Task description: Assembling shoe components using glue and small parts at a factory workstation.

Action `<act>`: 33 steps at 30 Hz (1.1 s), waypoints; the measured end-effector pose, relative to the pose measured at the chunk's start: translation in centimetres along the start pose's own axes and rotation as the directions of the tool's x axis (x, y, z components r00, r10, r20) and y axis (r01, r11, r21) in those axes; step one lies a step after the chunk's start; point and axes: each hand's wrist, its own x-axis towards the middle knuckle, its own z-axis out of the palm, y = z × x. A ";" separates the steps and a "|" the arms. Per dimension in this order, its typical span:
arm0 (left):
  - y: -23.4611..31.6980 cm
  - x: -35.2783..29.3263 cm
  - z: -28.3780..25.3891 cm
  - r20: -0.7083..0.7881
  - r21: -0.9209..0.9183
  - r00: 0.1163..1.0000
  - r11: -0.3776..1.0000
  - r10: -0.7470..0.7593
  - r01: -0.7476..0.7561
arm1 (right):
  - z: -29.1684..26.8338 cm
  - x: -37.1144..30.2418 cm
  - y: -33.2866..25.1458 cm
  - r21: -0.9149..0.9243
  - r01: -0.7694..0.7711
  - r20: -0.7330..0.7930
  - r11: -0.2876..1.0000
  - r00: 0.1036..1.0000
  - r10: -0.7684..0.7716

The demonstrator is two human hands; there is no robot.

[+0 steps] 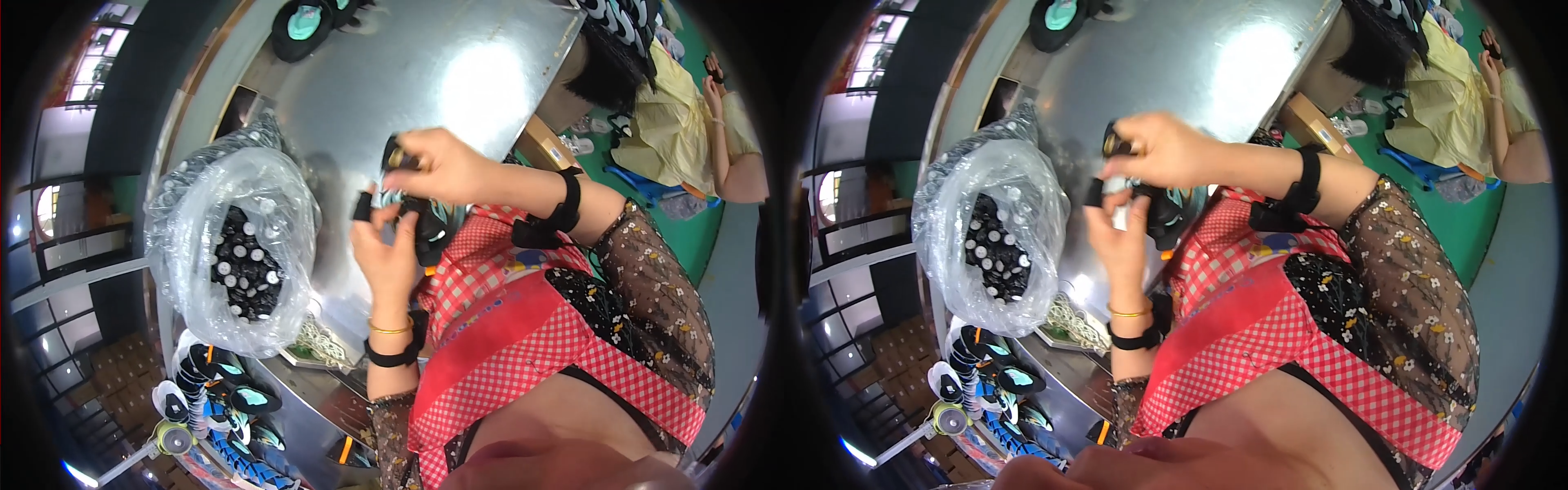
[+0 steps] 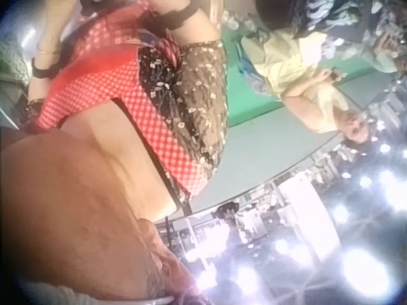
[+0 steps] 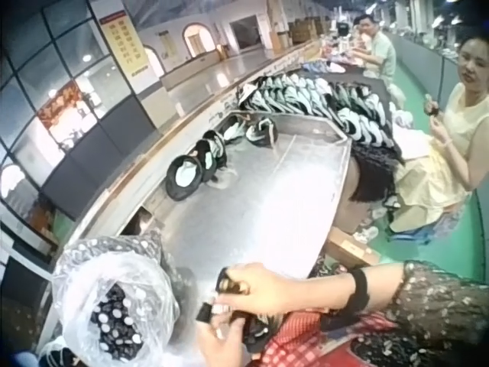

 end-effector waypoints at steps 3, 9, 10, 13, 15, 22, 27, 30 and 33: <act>-1.8 -2.0 0.8 -0.011 0.289 0.973 0.933 0.230 -0.217 | -1.3 0.6 1.1 0.577 -0.228 -0.168 0.784 0.907 0.387; 2.4 0.0 2.0 0.127 -0.643 0.988 0.752 -0.083 0.146 | 0.1 0.3 -0.1 0.598 -0.190 -0.043 0.779 0.962 0.269; 3.2 0.5 1.8 0.179 -0.750 0.971 0.617 -0.158 0.238 | -0.1 0.4 -0.1 0.464 -0.108 -0.111 0.879 0.978 0.178; 3.2 2.0 1.8 0.102 -0.781 0.973 0.589 -0.209 0.208 | -0.3 0.5 0.6 0.399 -0.047 -0.204 0.916 0.969 0.138; 3.6 2.2 1.7 0.118 -0.782 0.953 0.565 -0.280 0.263 | -0.7 0.1 1.6 0.187 0.003 -0.316 0.982 0.947 0.057; 2.8 2.4 1.7 0.113 -0.744 0.949 0.608 -0.294 0.277 | -1.9 -1.9 1.0 -0.607 0.264 -0.241 0.750 0.838 -0.490; 3.1 1.6 2.2 0.085 -0.715 0.980 0.674 -0.179 0.186 | -0.7 -2.5 2.2 -0.434 0.206 -0.317 0.877 0.877 -0.362; 3.3 1.6 2.3 0.103 -0.737 0.977 0.645 -0.186 0.201 | -0.2 -2.8 1.7 -0.093 0.146 -0.333 0.985 0.928 -0.169; 3.3 1.9 2.4 0.073 -0.748 0.977 0.637 -0.201 0.187 | 0.4 -2.8 0.9 0.708 -0.087 -0.126 0.701 0.961 0.246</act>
